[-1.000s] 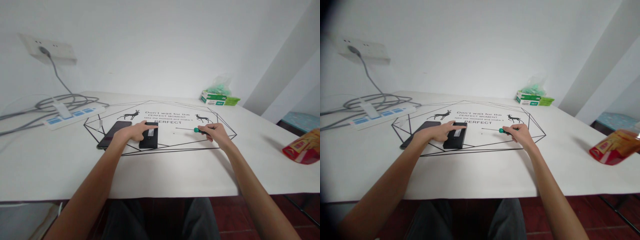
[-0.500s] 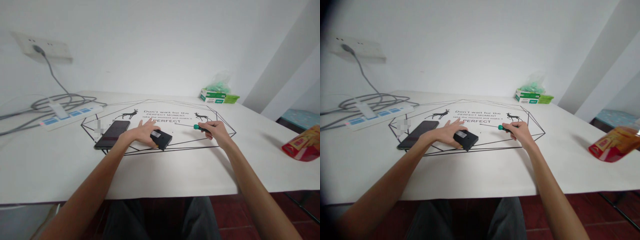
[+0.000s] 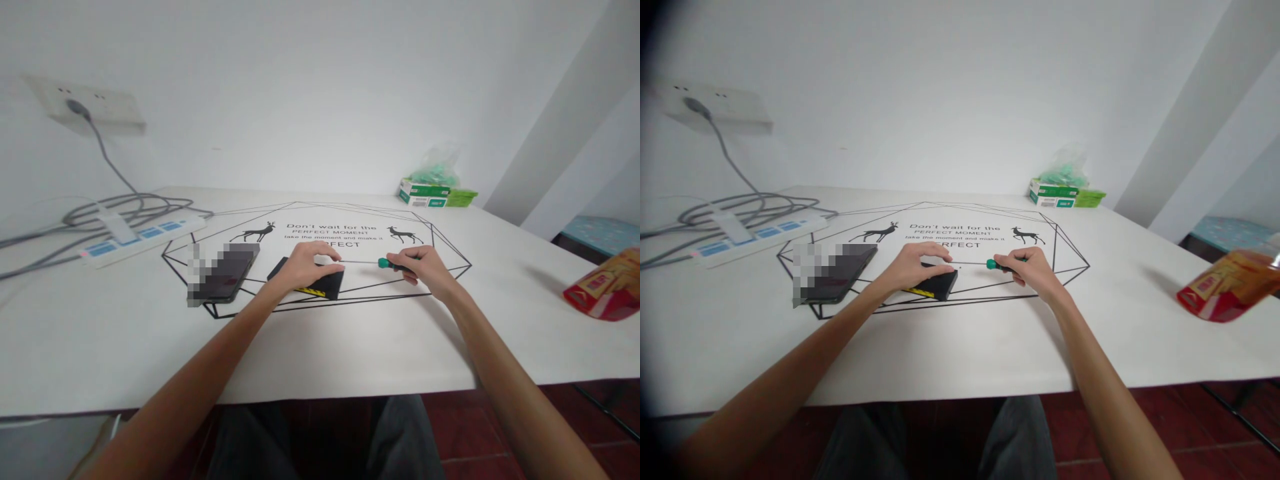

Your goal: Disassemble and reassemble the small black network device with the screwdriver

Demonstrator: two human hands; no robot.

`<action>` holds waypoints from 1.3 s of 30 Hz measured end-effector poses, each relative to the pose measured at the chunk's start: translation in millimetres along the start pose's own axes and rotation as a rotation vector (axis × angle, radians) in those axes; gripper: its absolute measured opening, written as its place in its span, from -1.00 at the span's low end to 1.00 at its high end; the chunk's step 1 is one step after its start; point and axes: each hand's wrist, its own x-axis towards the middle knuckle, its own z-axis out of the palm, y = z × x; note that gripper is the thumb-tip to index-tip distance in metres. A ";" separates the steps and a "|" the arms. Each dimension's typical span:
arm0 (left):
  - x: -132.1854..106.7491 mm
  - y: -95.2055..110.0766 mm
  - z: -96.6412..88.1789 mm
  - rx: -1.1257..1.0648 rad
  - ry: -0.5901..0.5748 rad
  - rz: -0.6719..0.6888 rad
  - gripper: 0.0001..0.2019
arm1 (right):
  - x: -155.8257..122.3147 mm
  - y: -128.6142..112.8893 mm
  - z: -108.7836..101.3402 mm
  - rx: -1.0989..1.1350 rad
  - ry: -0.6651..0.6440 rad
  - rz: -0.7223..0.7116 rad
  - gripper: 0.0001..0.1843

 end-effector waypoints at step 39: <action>-1.6 -1.8 3.8 0.109 -0.001 0.107 -0.76 | -0.6 0.8 0.0 -0.048 0.016 -0.028 -0.52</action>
